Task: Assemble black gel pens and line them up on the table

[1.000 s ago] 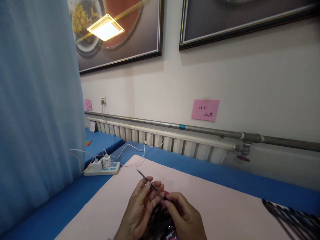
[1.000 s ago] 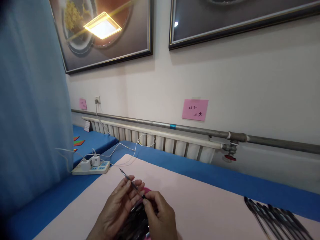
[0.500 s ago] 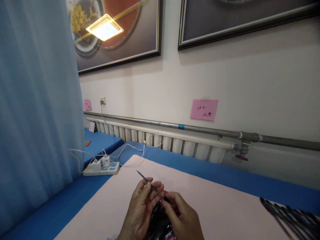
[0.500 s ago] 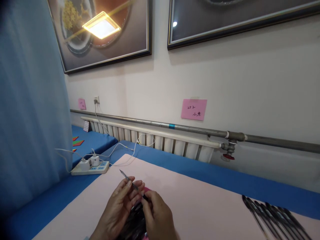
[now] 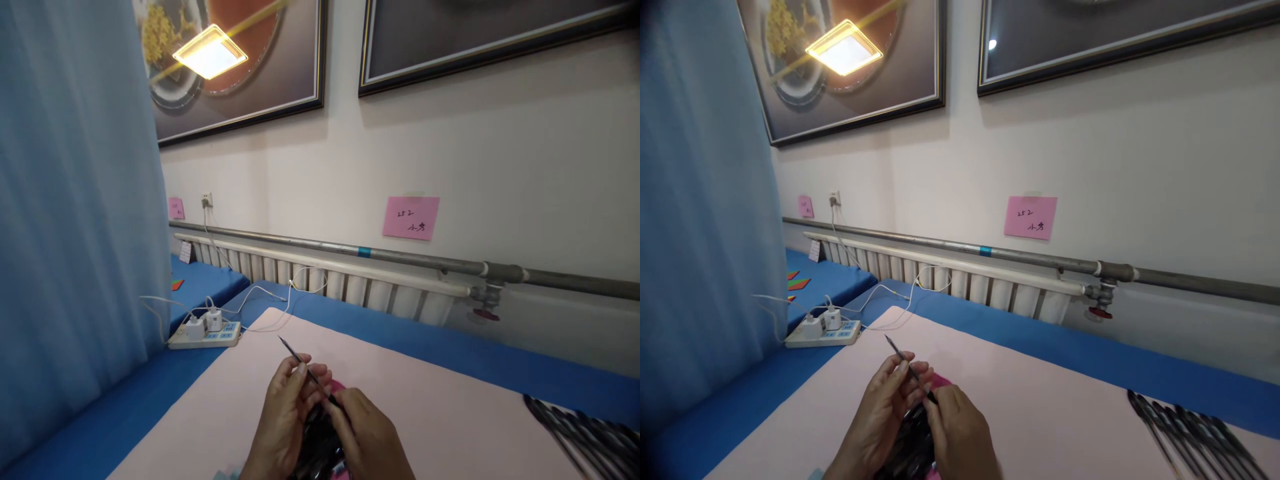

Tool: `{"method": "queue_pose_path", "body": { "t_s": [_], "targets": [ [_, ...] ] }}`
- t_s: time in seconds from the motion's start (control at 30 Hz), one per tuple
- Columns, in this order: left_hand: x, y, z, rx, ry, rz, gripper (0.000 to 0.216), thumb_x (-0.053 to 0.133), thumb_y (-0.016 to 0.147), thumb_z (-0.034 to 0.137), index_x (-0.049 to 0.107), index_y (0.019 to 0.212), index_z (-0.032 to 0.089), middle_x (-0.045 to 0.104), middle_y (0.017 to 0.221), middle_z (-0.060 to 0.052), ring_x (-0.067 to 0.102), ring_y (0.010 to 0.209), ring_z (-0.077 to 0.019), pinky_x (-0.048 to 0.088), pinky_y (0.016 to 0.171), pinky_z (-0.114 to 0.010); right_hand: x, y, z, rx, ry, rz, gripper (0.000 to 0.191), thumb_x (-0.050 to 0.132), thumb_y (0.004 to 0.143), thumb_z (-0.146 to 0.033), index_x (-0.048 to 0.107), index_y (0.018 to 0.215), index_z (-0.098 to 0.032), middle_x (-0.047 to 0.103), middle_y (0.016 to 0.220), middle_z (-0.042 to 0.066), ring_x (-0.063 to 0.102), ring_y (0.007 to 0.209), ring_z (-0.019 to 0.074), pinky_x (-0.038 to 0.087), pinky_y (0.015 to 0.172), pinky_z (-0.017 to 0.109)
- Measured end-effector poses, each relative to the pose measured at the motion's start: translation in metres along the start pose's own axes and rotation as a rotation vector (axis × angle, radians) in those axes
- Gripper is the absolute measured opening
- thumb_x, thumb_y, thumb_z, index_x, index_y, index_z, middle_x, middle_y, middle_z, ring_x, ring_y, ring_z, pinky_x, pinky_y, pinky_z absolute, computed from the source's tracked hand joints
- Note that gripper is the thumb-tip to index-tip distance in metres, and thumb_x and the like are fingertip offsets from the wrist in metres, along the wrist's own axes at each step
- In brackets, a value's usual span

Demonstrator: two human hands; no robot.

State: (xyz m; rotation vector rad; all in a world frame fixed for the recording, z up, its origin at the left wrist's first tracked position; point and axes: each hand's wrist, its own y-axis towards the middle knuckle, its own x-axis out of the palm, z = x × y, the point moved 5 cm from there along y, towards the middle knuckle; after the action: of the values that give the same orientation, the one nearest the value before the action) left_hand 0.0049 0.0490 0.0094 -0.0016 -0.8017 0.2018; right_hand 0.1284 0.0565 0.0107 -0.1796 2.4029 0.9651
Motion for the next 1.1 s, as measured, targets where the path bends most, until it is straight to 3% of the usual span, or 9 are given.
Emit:
{"method": "queue_pose_path", "body": {
  "t_s": [0.13, 0.23, 0.33, 0.47, 0.57, 0.67, 0.8, 0.93, 1.1],
  "targets": [
    [-0.002, 0.002, 0.002, -0.011, -0.008, 0.000, 0.022, 0.066, 0.076, 0.025, 0.056, 0.094, 0.016, 0.071, 0.086, -0.009, 0.068, 0.084, -0.0207, 0.052, 0.078, -0.032, 0.009, 0.000, 0.002, 0.272, 0.298, -0.061, 0.035, 0.042, 0.088, -0.048, 0.056, 0.067, -0.024, 0.059, 0.061, -0.001, 0.052, 0.052, 0.0150, 0.040, 0.051, 0.025],
    [-0.005, 0.003, 0.003, -0.018, 0.003, 0.029, 0.022, 0.065, 0.077, 0.023, 0.055, 0.095, 0.015, 0.071, 0.086, -0.010, 0.068, 0.084, -0.0207, 0.052, 0.078, -0.031, 0.012, -0.001, 0.003, 0.371, 0.372, -0.043, 0.029, 0.049, 0.082, -0.049, 0.057, 0.071, -0.023, 0.058, 0.060, -0.002, 0.050, 0.051, 0.0146, 0.038, 0.049, 0.025],
    [-0.006, 0.003, 0.003, -0.008, 0.010, 0.045, 0.022, 0.065, 0.077, 0.022, 0.055, 0.096, 0.015, 0.071, 0.086, -0.011, 0.069, 0.085, -0.0212, 0.052, 0.079, -0.032, 0.007, -0.001, 0.003, 0.334, 0.275, 0.026, 0.016, 0.059, 0.075, -0.039, 0.056, 0.073, -0.024, 0.058, 0.064, -0.002, 0.051, 0.057, 0.0155, 0.041, 0.056, 0.025],
    [-0.007, 0.002, 0.003, -0.009, 0.007, 0.043, 0.022, 0.064, 0.078, 0.022, 0.054, 0.096, 0.015, 0.071, 0.086, -0.010, 0.069, 0.086, -0.0218, 0.052, 0.082, -0.034, 0.002, 0.000, -0.002, 0.222, 0.209, 0.037, 0.016, 0.051, 0.083, -0.035, 0.058, 0.074, -0.024, 0.063, 0.072, 0.001, 0.056, 0.066, 0.0171, 0.041, 0.064, 0.026],
    [-0.007, 0.002, 0.003, -0.010, 0.008, 0.045, 0.021, 0.063, 0.079, 0.022, 0.053, 0.096, 0.015, 0.071, 0.085, -0.010, 0.068, 0.086, -0.0218, 0.052, 0.082, -0.034, 0.005, 0.000, -0.002, 0.235, 0.229, -0.017, 0.022, 0.045, 0.088, -0.035, 0.057, 0.073, -0.024, 0.061, 0.065, 0.000, 0.054, 0.059, 0.0158, 0.040, 0.057, 0.025],
    [-0.007, 0.003, 0.003, -0.017, 0.017, 0.049, 0.021, 0.063, 0.079, 0.022, 0.053, 0.097, 0.015, 0.071, 0.087, -0.010, 0.068, 0.086, -0.0217, 0.052, 0.081, -0.033, 0.005, 0.000, 0.000, 0.269, 0.163, -0.037, 0.011, 0.053, 0.083, -0.033, 0.054, 0.076, -0.024, 0.060, 0.066, -0.001, 0.053, 0.057, 0.0152, 0.041, 0.054, 0.024],
    [-0.006, 0.003, 0.002, -0.020, 0.021, 0.034, 0.022, 0.063, 0.079, 0.022, 0.054, 0.097, 0.015, 0.071, 0.086, -0.011, 0.068, 0.085, -0.0209, 0.052, 0.081, -0.033, 0.003, 0.000, -0.002, 0.156, 0.039, -0.073, 0.013, 0.050, 0.085, -0.030, 0.050, 0.073, -0.024, 0.062, 0.070, 0.000, 0.057, 0.062, 0.0159, 0.044, 0.058, 0.024],
    [-0.007, 0.005, 0.001, -0.015, 0.013, 0.022, 0.022, 0.064, 0.077, 0.024, 0.055, 0.095, 0.015, 0.070, 0.085, -0.011, 0.068, 0.081, -0.0193, 0.052, 0.080, -0.033, 0.005, -0.001, -0.004, 0.081, -0.029, -0.142, 0.015, 0.040, 0.090, -0.027, 0.052, 0.082, -0.024, 0.066, 0.082, 0.003, 0.062, 0.073, 0.0172, 0.046, 0.060, 0.024],
    [-0.010, 0.006, 0.000, -0.008, 0.069, 0.033, 0.024, 0.065, 0.076, 0.028, 0.056, 0.094, 0.015, 0.070, 0.085, -0.012, 0.067, 0.077, -0.0191, 0.052, 0.075, -0.033, 0.004, 0.000, -0.006, -0.033, -0.138, -0.095, 0.009, 0.044, 0.088, -0.025, 0.052, 0.086, -0.024, 0.065, 0.082, 0.004, 0.063, 0.075, 0.0182, 0.046, 0.058, 0.024]
  ]
}}
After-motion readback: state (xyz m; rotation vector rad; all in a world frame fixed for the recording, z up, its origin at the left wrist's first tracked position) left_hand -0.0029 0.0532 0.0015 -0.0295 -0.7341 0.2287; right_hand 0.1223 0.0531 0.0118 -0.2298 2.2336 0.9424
